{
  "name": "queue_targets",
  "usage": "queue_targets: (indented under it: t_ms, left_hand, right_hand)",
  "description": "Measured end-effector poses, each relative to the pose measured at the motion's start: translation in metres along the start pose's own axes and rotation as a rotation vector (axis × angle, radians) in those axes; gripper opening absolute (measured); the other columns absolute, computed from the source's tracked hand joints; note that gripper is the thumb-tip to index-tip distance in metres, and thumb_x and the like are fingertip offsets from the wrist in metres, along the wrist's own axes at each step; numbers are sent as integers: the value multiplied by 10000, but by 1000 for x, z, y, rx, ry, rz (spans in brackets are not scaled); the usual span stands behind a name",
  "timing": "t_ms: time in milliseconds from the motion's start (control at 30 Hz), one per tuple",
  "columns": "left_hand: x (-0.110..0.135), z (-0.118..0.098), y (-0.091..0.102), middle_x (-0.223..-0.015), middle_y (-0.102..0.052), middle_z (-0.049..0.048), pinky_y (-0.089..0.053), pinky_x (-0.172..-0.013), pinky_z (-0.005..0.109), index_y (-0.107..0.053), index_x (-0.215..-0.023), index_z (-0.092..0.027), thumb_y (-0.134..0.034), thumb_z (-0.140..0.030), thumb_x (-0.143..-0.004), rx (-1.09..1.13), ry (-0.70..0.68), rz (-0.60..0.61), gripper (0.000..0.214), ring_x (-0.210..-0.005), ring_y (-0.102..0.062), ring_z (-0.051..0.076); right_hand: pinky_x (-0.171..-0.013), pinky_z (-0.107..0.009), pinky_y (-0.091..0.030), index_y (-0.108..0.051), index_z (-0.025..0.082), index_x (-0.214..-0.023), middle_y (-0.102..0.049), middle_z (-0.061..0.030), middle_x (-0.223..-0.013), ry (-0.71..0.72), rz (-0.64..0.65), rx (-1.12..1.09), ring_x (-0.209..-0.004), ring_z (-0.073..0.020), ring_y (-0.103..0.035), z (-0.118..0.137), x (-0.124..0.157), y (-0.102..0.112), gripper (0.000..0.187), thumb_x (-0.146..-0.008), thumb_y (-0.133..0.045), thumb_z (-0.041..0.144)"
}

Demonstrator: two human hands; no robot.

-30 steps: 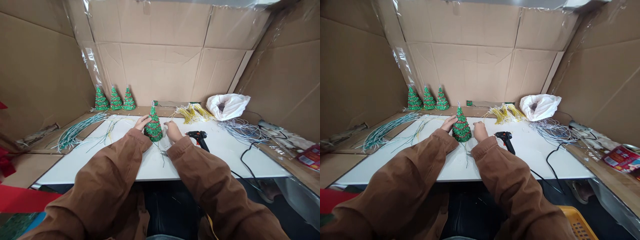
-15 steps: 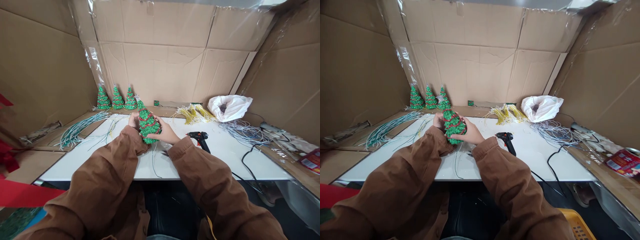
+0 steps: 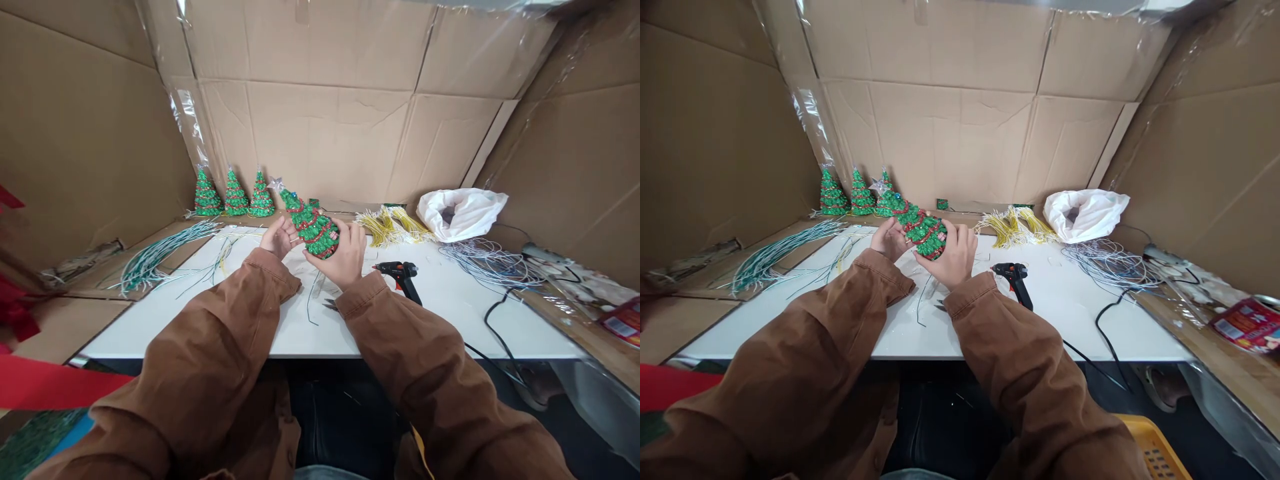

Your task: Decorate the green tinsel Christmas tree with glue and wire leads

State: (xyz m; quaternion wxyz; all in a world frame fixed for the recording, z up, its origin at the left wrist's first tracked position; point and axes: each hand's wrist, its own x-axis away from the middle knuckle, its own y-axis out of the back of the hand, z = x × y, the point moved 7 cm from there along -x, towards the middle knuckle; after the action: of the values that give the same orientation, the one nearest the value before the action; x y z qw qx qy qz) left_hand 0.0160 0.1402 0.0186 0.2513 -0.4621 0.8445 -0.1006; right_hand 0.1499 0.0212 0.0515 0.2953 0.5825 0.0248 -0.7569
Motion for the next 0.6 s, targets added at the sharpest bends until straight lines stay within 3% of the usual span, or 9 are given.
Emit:
queue_targets:
  t_ms: [200, 333, 433, 600]
  left_hand:
    - [0, 6, 3, -877, -714, 73, -467, -820, 346, -651, -950, -139, -548, -492, -749, 53, 59, -18, 419, -810, -656, 194]
    - [0, 9, 4, -830, -715, 43, -490, -754, 309, -666, -901, -153, -574, -481, -724, 61, 78, -20, 383, -768, -650, 177]
    - [0, 9, 4, -823, -716, 40, -502, -759, 326, -674, -866, -162, -584, -474, -705, 26, 83, -30, 363, -788, -656, 198]
    - [5, 6, -12, -890, -724, 81, -492, -866, 424, -683, -856, -135, -597, -482, -687, -58, 63, -4, 396, -1015, -624, 319]
  right_hand:
    - [-837, -454, -372, -524, 148, -1141, -508, -114, -984, -28, -90, 57, -956, -279, -449, -1, 0, 7, 688, -621, -633, 585]
    - [-863, -461, -386, -533, 141, -1125, -530, -124, -997, -52, -90, -29, -977, -280, -464, 0, -1, 8, 701, -606, -654, 596]
    - [-876, -433, -417, -540, 153, -1096, -563, -115, -1014, -114, -36, -282, -976, -258, -506, -5, 0, 2, 699, -571, -700, 587]
    - [-787, -345, -490, -578, 177, -1053, -651, -75, -978, -384, 221, -985, -876, -205, -597, -20, 9, -35, 566, -672, -637, 591]
